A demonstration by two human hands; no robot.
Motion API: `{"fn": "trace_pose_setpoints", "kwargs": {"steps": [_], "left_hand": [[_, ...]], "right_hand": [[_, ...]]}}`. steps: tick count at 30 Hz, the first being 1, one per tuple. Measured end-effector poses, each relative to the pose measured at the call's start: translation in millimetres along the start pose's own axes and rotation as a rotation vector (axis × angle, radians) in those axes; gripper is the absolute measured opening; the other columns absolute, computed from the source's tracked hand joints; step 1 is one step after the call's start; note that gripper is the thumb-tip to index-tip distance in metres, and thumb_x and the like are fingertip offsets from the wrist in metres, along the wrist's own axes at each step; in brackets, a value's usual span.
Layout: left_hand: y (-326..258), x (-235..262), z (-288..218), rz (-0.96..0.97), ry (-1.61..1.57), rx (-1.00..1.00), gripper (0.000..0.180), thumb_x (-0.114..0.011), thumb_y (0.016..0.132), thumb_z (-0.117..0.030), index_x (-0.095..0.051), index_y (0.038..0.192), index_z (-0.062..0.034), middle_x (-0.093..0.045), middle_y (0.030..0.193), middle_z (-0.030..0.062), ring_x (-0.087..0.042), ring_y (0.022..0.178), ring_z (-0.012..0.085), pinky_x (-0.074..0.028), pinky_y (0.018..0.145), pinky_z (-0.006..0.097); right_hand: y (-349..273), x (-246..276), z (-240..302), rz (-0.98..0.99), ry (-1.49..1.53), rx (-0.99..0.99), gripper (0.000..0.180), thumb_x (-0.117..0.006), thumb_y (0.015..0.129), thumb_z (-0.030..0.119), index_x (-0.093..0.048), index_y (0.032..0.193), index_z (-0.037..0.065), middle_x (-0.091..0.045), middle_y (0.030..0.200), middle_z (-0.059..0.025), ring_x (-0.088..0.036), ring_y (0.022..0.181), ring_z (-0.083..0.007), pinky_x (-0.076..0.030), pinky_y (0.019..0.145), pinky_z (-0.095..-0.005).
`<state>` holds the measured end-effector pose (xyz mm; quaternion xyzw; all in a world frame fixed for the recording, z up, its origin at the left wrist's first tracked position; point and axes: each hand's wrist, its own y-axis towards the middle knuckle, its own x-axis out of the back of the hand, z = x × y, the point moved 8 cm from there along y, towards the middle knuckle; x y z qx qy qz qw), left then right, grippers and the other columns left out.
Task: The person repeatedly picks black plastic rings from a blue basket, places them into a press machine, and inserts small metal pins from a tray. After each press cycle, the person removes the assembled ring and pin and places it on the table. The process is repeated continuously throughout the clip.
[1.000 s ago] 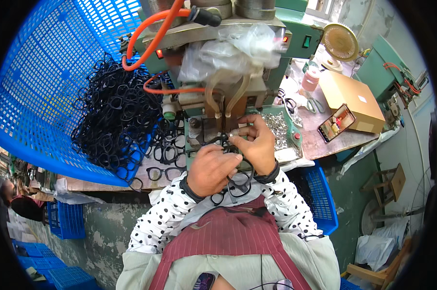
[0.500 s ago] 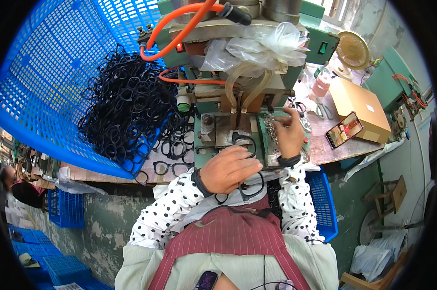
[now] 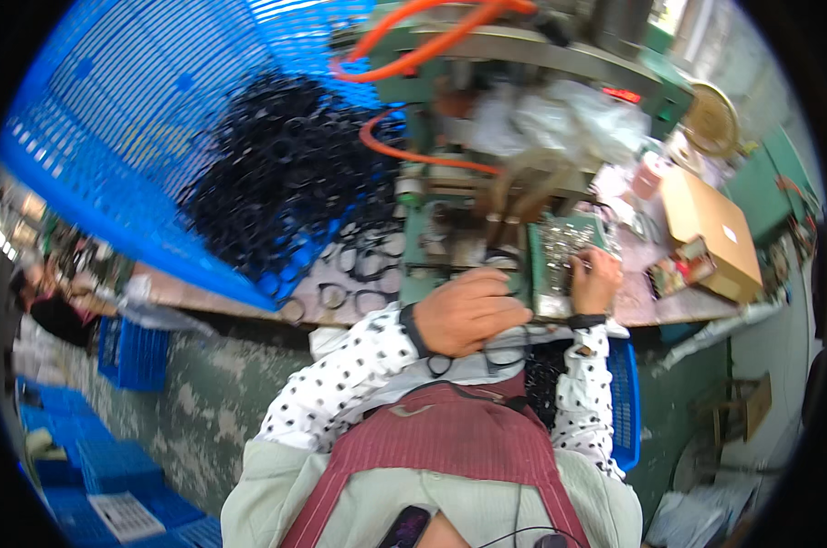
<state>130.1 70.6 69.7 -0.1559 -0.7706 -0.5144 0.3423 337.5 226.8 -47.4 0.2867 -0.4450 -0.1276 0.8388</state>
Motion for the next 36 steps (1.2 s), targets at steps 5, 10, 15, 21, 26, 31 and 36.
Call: {"fn": "trace_pose_setpoints", "kwargs": {"steps": [5,10,15,21,26,31,36], "left_hand": [[-30,29,-6,-0.08,0.324,0.072,0.042,-0.068,0.081,-0.03,-0.062,0.119,-0.0149,-0.062,0.119,0.0081,-0.058,0.101,0.0279,-0.037,0.094,0.047],[-123,63,94,-0.295,0.776,0.72,0.01,-0.059,0.091,-0.013,-0.066,0.095,-0.0065,-0.057,0.084,0.0121,-0.054,0.078,0.0324,-0.041,0.069,0.042],[-182,38,148,0.168,1.109,1.166,0.027,-0.068,0.08,-0.032,-0.066,0.101,-0.0143,-0.055,0.098,0.0092,-0.054,0.091,0.0304,-0.041,0.071,0.045],[-211,39,151,0.069,0.905,1.048,0.033,-0.073,0.076,-0.022,-0.063,0.105,-0.0102,-0.054,0.103,0.0116,-0.054,0.093,0.0343,-0.043,0.074,0.046],[-202,63,119,-0.135,0.588,1.078,0.052,-0.071,0.082,-0.012,-0.051,0.13,-0.01,-0.055,0.101,0.0131,-0.057,0.089,0.0323,-0.047,0.075,0.039],[-165,110,89,-0.601,0.602,0.936,0.023,-0.062,0.092,-0.015,-0.054,0.111,-0.0042,-0.057,0.079,0.0106,-0.053,0.067,0.0215,-0.046,0.066,0.033],[-83,91,40,-0.635,0.416,0.68,0.054,-0.061,0.09,-0.002,-0.037,0.139,-0.0053,-0.062,0.085,0.0119,-0.06,0.072,0.0206,-0.05,0.066,0.032]], "right_hand": [[3,-8,11,-0.144,-0.05,0.017,0.011,-0.06,0.077,0.01,-0.062,0.087,0.013,-0.059,0.075,-0.011,-0.058,0.077,-0.031,-0.038,0.069,-0.0463],[-2,9,14,-0.172,-0.013,-0.041,0.011,-0.069,0.079,0.014,-0.068,0.089,0.016,-0.061,0.075,-0.0038,-0.057,0.08,-0.0258,-0.039,0.073,-0.0428],[0,8,15,-0.135,-0.082,-0.064,0.008,-0.069,0.079,0.014,-0.065,0.086,0.015,-0.061,0.072,-0.0021,-0.058,0.078,-0.0238,-0.039,0.073,-0.0415],[0,8,13,-0.143,-0.099,-0.044,0.009,-0.068,0.077,0.009,-0.064,0.082,0.015,-0.063,0.074,0.0,-0.058,0.077,-0.0234,-0.039,0.074,-0.0415],[9,28,40,-0.183,-0.014,-0.04,0.011,-0.069,0.075,0.008,-0.067,0.081,0.017,-0.065,0.076,0.0012,-0.058,0.077,-0.0241,-0.041,0.075,-0.0406],[23,25,69,-0.034,0.542,-0.103,0.014,-0.067,0.074,0.007,-0.073,0.085,0.012,-0.069,0.081,-0.0079,-0.062,0.074,-0.0279,-0.048,0.07,-0.0385],[23,53,133,0.156,0.803,-0.171,0.015,-0.069,0.074,0.007,-0.075,0.087,0.009,-0.071,0.081,-0.0043,-0.056,0.066,-0.0163,-0.046,0.061,-0.0286]]}}
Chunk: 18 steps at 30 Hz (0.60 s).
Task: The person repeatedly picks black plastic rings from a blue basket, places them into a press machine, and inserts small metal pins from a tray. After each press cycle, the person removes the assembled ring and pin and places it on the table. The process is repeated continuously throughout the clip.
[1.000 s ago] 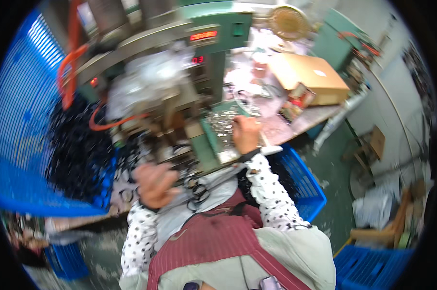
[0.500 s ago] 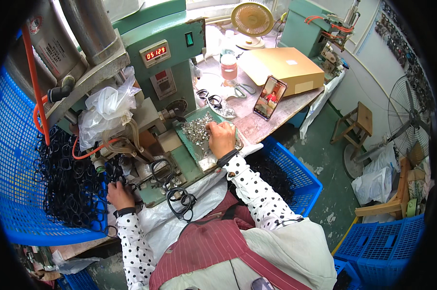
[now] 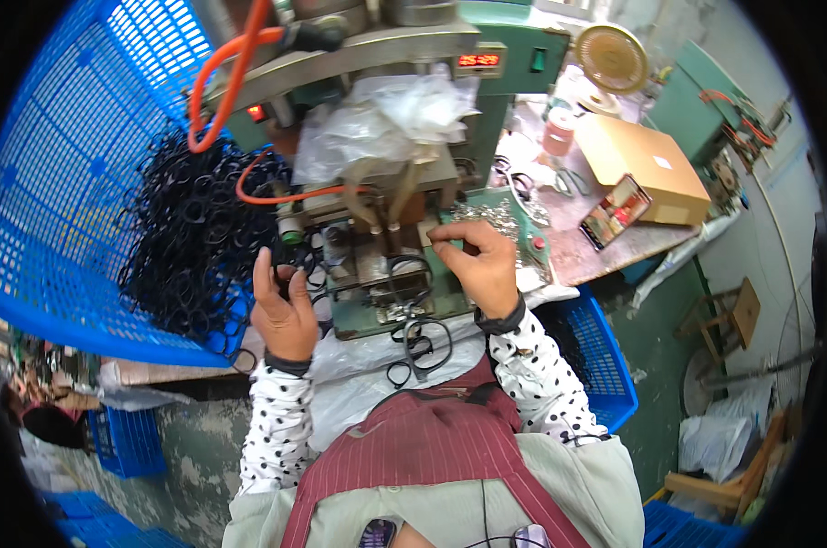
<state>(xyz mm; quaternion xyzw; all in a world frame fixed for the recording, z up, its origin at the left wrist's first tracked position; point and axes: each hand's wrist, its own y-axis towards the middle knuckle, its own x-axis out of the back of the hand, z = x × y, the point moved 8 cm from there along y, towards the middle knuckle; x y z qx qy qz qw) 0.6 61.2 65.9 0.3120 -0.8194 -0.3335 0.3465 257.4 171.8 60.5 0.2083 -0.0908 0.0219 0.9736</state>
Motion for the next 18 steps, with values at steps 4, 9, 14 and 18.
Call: {"fn": "trace_pose_setpoints", "kwargs": {"steps": [4,9,14,18], "left_hand": [[-8,-2,7,-0.017,0.09,0.181,0.032,-0.055,0.094,-0.008,-0.054,0.125,0.0024,-0.066,0.099,0.0193,-0.066,0.079,0.0286,-0.051,0.066,0.035],[-11,-8,-28,0.067,0.193,-0.246,0.026,-0.063,0.087,-0.008,-0.061,0.112,-0.0027,-0.064,0.101,0.0117,-0.059,0.09,0.0297,-0.046,0.081,0.04],[-8,-20,-66,0.155,0.045,-0.442,0.029,-0.067,0.085,-0.01,-0.062,0.113,-0.0043,-0.062,0.107,0.011,-0.06,0.093,0.0293,-0.049,0.085,0.042],[-15,-39,-93,0.314,-0.152,-0.592,0.037,-0.071,0.079,-0.009,-0.061,0.115,-0.0026,-0.063,0.112,0.0122,-0.063,0.099,0.0271,-0.051,0.088,0.041]], "right_hand": [[-4,-24,0,0.072,0.073,-0.064,0.027,-0.074,0.071,0.008,-0.067,0.097,0.005,-0.07,0.08,-0.0042,-0.055,0.06,-0.0122,-0.042,0.055,-0.0257],[1,-34,-8,0.102,0.167,-0.173,0.042,-0.074,0.072,0.007,-0.056,0.109,0.001,-0.07,0.092,-0.008,-0.066,0.071,-0.0128,-0.047,0.059,-0.0256],[4,-52,-5,0.098,0.331,-0.139,0.048,-0.076,0.071,0.006,-0.051,0.113,0.001,-0.069,0.094,-0.0118,-0.068,0.077,-0.0129,-0.049,0.062,-0.0249],[4,-52,-8,0.05,0.317,-0.163,0.049,-0.075,0.071,0.005,-0.051,0.114,0.002,-0.07,0.087,-0.0107,-0.065,0.071,-0.0116,-0.048,0.06,-0.0245]]}}
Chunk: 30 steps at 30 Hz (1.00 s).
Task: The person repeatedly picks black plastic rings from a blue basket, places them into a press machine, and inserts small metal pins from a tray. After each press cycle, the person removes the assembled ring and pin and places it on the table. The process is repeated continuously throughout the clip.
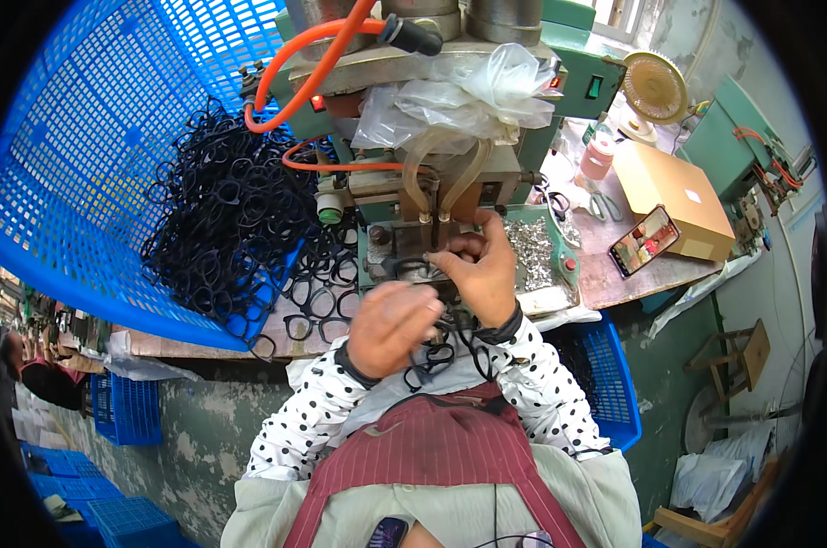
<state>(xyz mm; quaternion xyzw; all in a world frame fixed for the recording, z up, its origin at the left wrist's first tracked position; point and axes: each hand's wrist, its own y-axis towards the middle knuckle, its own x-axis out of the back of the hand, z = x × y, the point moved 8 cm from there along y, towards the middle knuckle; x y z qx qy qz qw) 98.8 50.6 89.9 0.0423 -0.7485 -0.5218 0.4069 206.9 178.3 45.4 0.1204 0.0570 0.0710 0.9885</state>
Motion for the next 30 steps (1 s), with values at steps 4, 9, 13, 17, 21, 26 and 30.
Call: {"fn": "trace_pose_setpoints", "kwargs": {"steps": [4,9,13,17,21,26,30], "left_hand": [[6,-28,-9,0.153,-0.166,-0.045,0.04,-0.072,0.078,-0.009,-0.062,0.115,0.0005,-0.062,0.117,0.0145,-0.063,0.103,0.0297,-0.051,0.093,0.043],[5,-34,-3,0.121,-0.174,-0.036,0.041,-0.071,0.076,-0.008,-0.062,0.115,-0.0009,-0.061,0.12,0.0143,-0.063,0.1,0.0313,-0.052,0.091,0.043],[-2,-34,-3,0.111,-0.16,-0.008,0.041,-0.07,0.076,-0.009,-0.062,0.115,-0.0015,-0.061,0.122,0.0136,-0.062,0.1,0.0315,-0.051,0.092,0.043],[-3,-35,-2,0.1,-0.219,-0.031,0.045,-0.071,0.075,-0.007,-0.06,0.118,0.0002,-0.06,0.122,0.0169,-0.062,0.102,0.0321,-0.05,0.092,0.046],[-9,-37,-2,0.074,-0.2,0.006,0.04,-0.064,0.079,-0.004,-0.06,0.118,-0.0031,-0.058,0.124,0.0139,-0.06,0.109,0.0312,-0.046,0.098,0.049],[-38,-11,-4,-0.072,0.111,0.146,0.036,-0.069,0.079,-0.013,-0.063,0.114,-0.0103,-0.06,0.114,0.0068,-0.058,0.099,0.0244,-0.042,0.09,0.042],[-112,12,47,0.023,0.44,0.503,0.016,-0.068,0.079,-0.01,-0.064,0.094,-0.0088,-0.058,0.093,0.0074,-0.053,0.084,0.0278,-0.04,0.073,0.04]], "right_hand": [[14,44,-16,-0.083,-0.293,0.121,0.039,-0.069,0.075,0.003,-0.057,0.112,0.007,-0.07,0.082,-0.0083,-0.065,0.068,-0.015,-0.05,0.063,-0.0288],[22,158,-79,-0.317,-1.05,0.02,0.029,-0.075,0.075,0.019,-0.064,0.101,0.012,-0.069,0.081,-0.0047,-0.063,0.081,-0.0277,-0.048,0.074,-0.0397],[9,126,-68,-0.152,-1.245,0.261,0.032,-0.078,0.071,0.026,-0.067,0.099,0.014,-0.063,0.113,-0.0041,-0.051,0.111,-0.0279,-0.039,0.089,-0.05],[8,130,-81,-0.215,-1.282,0.184,0.015,-0.077,0.071,0.023,-0.07,0.081,0.015,-0.064,0.112,-0.0005,-0.051,0.113,-0.0263,-0.035,0.091,-0.0547],[9,137,-79,-0.282,-1.12,0.297,0.009,-0.076,0.074,0.021,-0.072,0.081,0.017,-0.069,0.098,0.0001,-0.056,0.101,-0.0234,-0.039,0.089,-0.0433],[5,146,-79,-0.308,-0.965,0.321,0.011,-0.075,0.077,0.02,-0.075,0.088,0.018,-0.068,0.079,0.0004,-0.058,0.081,-0.0193,-0.041,0.079,-0.0351],[6,142,-77,-0.324,-1.022,0.32,0.009,-0.073,0.08,0.02,-0.072,0.088,0.017,-0.066,0.078,-0.0011,-0.058,0.08,-0.0208,-0.042,0.078,-0.0379]]}}
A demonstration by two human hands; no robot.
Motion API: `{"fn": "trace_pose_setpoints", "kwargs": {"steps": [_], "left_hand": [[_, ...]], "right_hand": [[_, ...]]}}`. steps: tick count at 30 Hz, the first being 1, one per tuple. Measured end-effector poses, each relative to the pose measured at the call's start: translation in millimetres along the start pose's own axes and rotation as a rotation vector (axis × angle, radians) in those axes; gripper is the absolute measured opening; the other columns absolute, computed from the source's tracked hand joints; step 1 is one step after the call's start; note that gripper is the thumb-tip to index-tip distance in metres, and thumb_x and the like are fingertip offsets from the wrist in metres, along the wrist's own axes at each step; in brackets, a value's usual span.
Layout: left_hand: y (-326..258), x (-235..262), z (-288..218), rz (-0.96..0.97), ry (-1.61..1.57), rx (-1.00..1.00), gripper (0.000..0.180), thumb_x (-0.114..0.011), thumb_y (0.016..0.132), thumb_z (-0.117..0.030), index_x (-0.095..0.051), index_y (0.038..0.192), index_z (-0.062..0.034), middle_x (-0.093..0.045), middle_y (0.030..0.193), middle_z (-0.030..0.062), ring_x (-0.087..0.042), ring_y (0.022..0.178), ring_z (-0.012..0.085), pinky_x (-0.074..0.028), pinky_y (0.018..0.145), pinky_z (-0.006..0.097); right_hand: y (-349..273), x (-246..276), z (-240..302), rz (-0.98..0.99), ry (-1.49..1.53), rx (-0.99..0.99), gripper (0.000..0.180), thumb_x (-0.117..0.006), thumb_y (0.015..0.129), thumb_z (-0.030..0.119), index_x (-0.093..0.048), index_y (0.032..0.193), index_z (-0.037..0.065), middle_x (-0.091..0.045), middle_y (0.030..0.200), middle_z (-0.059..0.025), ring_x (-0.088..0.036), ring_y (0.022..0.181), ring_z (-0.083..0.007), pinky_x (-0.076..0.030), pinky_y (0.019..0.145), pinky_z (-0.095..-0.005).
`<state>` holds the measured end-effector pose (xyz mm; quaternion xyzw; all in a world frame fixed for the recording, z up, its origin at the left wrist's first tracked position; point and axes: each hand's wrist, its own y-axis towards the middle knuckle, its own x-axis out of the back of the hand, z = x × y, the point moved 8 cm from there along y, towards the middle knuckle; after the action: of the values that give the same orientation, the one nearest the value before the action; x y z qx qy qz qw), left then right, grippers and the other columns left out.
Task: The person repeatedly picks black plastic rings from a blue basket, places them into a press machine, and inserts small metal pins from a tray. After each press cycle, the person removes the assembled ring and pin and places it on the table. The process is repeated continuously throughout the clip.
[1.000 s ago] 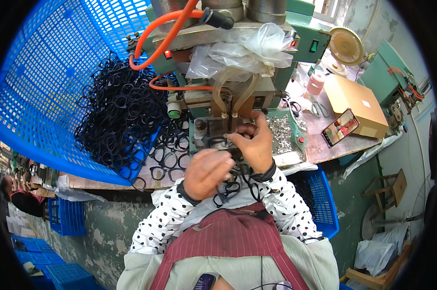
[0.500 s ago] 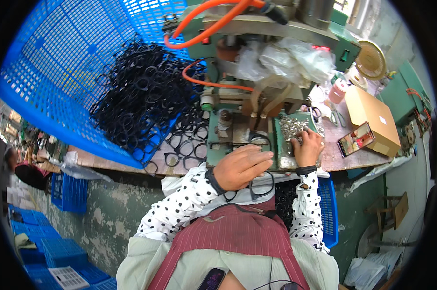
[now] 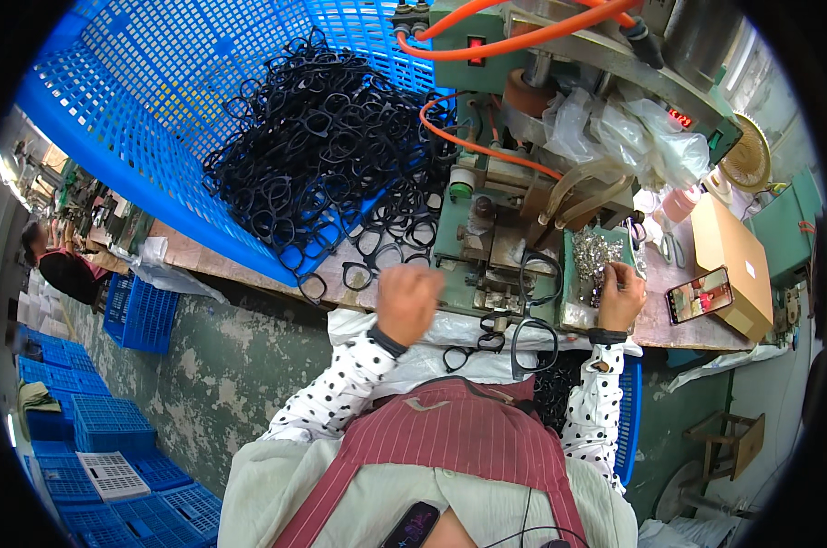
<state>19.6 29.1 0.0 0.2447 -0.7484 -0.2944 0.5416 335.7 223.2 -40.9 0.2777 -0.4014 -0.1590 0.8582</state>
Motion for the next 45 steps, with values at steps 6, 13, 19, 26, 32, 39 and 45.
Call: {"fn": "trace_pose_setpoints", "kwargs": {"steps": [6,13,19,26,32,39,45], "left_hand": [[-42,-16,100,0.324,0.394,0.349,0.016,-0.07,0.07,-0.01,-0.064,0.086,-0.0103,-0.055,0.092,0.0082,-0.052,0.091,0.0301,-0.039,0.074,0.043],[-14,2,127,0.164,0.299,0.252,0.014,-0.066,0.073,-0.011,-0.059,0.085,-0.0086,-0.058,0.085,0.0094,-0.056,0.086,0.0317,-0.039,0.074,0.044],[11,23,139,-0.155,-0.208,0.638,0.012,-0.056,0.089,-0.011,-0.051,0.097,-0.0023,-0.062,0.072,0.0109,-0.062,0.061,0.0243,-0.047,0.057,0.033],[34,12,70,-0.238,-0.351,0.449,0.02,-0.058,0.096,-0.017,-0.057,0.107,-0.0004,-0.064,0.089,0.0116,-0.062,0.078,0.0229,-0.048,0.07,0.032],[61,29,2,-0.121,-0.376,0.212,0.019,-0.06,0.093,-0.019,-0.06,0.103,-0.0028,-0.063,0.093,0.0143,-0.058,0.079,0.0296,-0.046,0.073,0.035],[76,49,-51,-0.201,-0.398,-0.245,0.019,-0.064,0.089,-0.013,-0.06,0.105,-0.0031,-0.066,0.097,0.0103,-0.062,0.084,0.0285,-0.047,0.077,0.04],[70,26,-93,-0.036,-0.564,-0.563,0.038,-0.072,0.078,-0.014,-0.063,0.114,-0.0045,-0.064,0.115,0.0123,-0.064,0.102,0.028,-0.051,0.089,0.043]], "right_hand": [[0,1,3,-0.035,-0.063,0.019,0.009,-0.072,0.081,0.02,-0.07,0.089,0.018,-0.065,0.078,-0.0014,-0.059,0.079,-0.0221,-0.043,0.075,-0.0386],[0,8,2,-0.086,-0.032,0.035,0.011,-0.075,0.077,0.016,-0.072,0.088,0.017,-0.066,0.076,-0.0028,-0.059,0.078,-0.0232,-0.045,0.072,-0.0376],[8,22,33,-0.123,0.122,0.004,0.01,-0.076,0.076,0.014,-0.072,0.084,0.011,-0.067,0.078,-0.0041,-0.059,0.077,-0.0234,-0.047,0.07,-0.0369],[8,14,108,0.233,0.885,-0.255,0.011,-0.07,0.078,-0.001,-0.072,0.089,-0.001,-0.069,0.086,-0.0061,-0.06,0.073,-0.0106,-0.047,0.068,-0.0227],[3,12,146,0.328,0.843,-0.202,0.019,-0.074,0.075,0.003,-0.071,0.094,0.0,-0.068,0.084,-0.0079,-0.062,0.074,-0.0138,-0.049,0.069,-0.0256],[4,-1,165,0.263,1.12,-0.326,0.037,-0.072,0.075,-0.005,-0.052,0.106,-0.004,-0.065,0.088,-0.0116,-0.064,0.08,-0.0143,-0.052,0.072,-0.0267],[-7,-10,159,0.084,1.16,-0.249,0.032,-0.07,0.076,-0.006,-0.053,0.103,-0.004,-0.064,0.09,-0.0106,-0.066,0.08,-0.0164,-0.053,0.07,-0.028]]}}
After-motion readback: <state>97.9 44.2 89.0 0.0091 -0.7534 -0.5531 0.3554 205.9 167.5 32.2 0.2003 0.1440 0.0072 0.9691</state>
